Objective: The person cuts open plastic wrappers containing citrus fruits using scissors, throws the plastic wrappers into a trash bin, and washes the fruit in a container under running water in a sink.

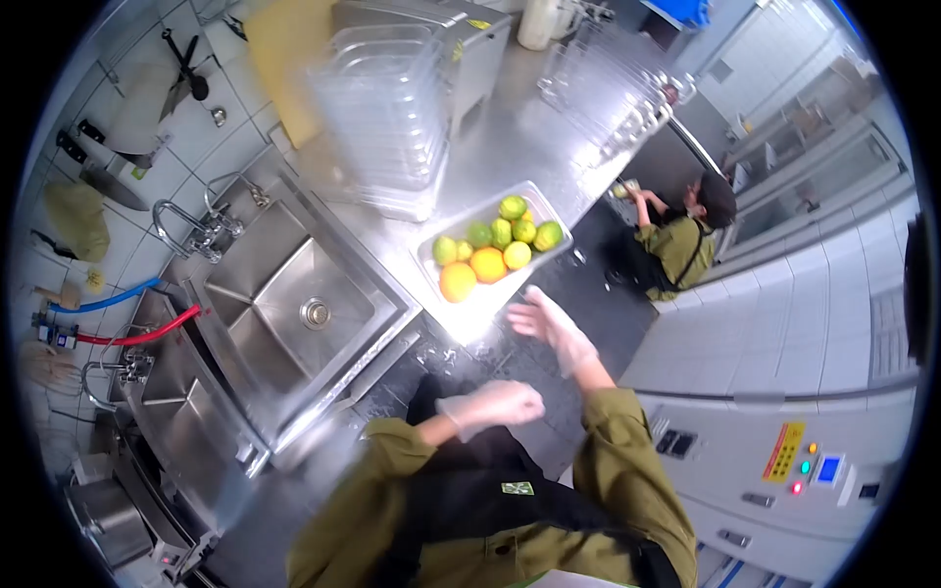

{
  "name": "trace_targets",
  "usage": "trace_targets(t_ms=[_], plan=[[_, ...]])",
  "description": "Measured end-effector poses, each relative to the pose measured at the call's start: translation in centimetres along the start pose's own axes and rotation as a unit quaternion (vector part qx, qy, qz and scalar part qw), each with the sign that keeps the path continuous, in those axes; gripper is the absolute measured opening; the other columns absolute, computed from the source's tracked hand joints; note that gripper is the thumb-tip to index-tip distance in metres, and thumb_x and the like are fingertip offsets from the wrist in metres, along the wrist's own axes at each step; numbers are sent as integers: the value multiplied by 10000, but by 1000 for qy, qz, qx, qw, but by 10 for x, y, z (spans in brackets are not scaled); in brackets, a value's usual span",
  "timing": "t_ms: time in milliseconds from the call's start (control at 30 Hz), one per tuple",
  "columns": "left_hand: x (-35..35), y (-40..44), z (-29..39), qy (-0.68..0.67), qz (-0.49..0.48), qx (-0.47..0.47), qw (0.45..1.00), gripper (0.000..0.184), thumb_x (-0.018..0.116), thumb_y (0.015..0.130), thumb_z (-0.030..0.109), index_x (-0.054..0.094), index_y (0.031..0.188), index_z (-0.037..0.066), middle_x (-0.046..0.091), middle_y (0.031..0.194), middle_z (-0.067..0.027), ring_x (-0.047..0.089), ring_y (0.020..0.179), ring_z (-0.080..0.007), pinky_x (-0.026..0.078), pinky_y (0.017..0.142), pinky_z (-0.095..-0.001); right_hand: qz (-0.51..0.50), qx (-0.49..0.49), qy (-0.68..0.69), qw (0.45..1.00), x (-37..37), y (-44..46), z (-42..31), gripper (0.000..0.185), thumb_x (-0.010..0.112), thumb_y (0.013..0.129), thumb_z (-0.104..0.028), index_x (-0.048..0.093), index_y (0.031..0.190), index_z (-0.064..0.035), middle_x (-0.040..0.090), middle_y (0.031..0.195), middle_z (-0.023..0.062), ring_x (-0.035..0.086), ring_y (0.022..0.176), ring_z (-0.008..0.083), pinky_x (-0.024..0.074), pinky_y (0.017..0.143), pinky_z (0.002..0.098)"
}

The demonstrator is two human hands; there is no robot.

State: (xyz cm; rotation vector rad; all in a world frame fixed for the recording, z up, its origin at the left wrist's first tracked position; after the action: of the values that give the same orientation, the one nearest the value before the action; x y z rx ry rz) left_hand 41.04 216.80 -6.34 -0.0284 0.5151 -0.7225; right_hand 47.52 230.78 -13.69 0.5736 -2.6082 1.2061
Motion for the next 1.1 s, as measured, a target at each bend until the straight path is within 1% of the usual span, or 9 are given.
trace_targets(t_ms=[67,100,133,267,333,633,733,900,1100], plan=[[-64,-21,-29,-45,172,-29,984,307,494,851,338,644,894,74,650,826,-128,623,794,-327,487,695,-417,-17,25,24,999,-4,101,13,551,509,907,-397,429,1246,29,582,1070,161,612,925,263,512,840,372],[-90,-35,-48,-28,200,-128,971,266,512,861,310,641,923,86,644,862,-118,622,819,-284,480,706,-379,-27,-26,82,996,-4,126,14,390,552,894,-227,441,1177,18,582,1053,171,600,954,265,528,774,350],[-112,-57,-67,-12,225,-228,947,227,530,872,281,639,951,98,638,897,-107,620,843,-241,474,718,-342,-34,-34,64,997,3,130,12,362,540,895,-208,451,1165,16,586,1044,159,601,931,251,528,758,336],[-148,-147,-103,-178,493,-224,822,256,541,888,268,635,946,38,640,866,-80,595,814,-180,452,753,-296,-79,-98,41,991,-2,109,8,237,471,889,-124,503,1089,-1,599,1001,97,595,831,180,525,659,283],[-144,-183,-117,-215,541,-254,772,258,547,891,268,634,944,31,629,842,-50,565,811,-141,440,756,-283,-27,-70,66,995,-19,106,20,216,475,863,-120,515,1036,3,609,927,67,597,771,158,513,616,271],[-78,-266,-165,-345,600,-306,654,229,571,889,272,636,882,52,513,697,49,448,657,-51,370,592,-222,9,109,-197,974,-10,23,32,213,488,820,-106,535,957,50,648,812,174,636,674,262,531,608,310],[-92,-279,-144,-351,565,-356,657,231,573,888,272,632,885,50,513,700,46,449,656,-55,372,597,-224,-21,142,-197,970,45,3,44,258,489,818,-90,524,1012,77,644,831,184,638,675,277,548,638,338],[-99,-333,-170,-325,599,-305,665,286,557,901,258,633,1037,18,654,937,-82,588,903,-145,437,827,-267,-58,130,-319,937,164,9,56,252,502,805,-133,573,965,48,620,797,111,599,676,206,490,630,310],[-102,-461,-186,-297,711,-317,553,209,565,900,185,643,1009,24,636,927,-56,574,859,-120,446,788,-255,-202,140,-308,919,319,79,91,342,519,810,-123,507,1076,91,621,900,176,621,715,244,544,636,347]])
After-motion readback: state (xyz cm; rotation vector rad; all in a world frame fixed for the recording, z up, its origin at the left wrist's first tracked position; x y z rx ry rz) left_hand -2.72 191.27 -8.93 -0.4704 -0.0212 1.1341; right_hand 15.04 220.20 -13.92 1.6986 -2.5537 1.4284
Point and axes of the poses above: each hand's wrist, its own y-axis towards the middle knuckle, its own x-axis out of the palm, z = x × y, the point moved 6 cm from there along y, towards the middle knuckle
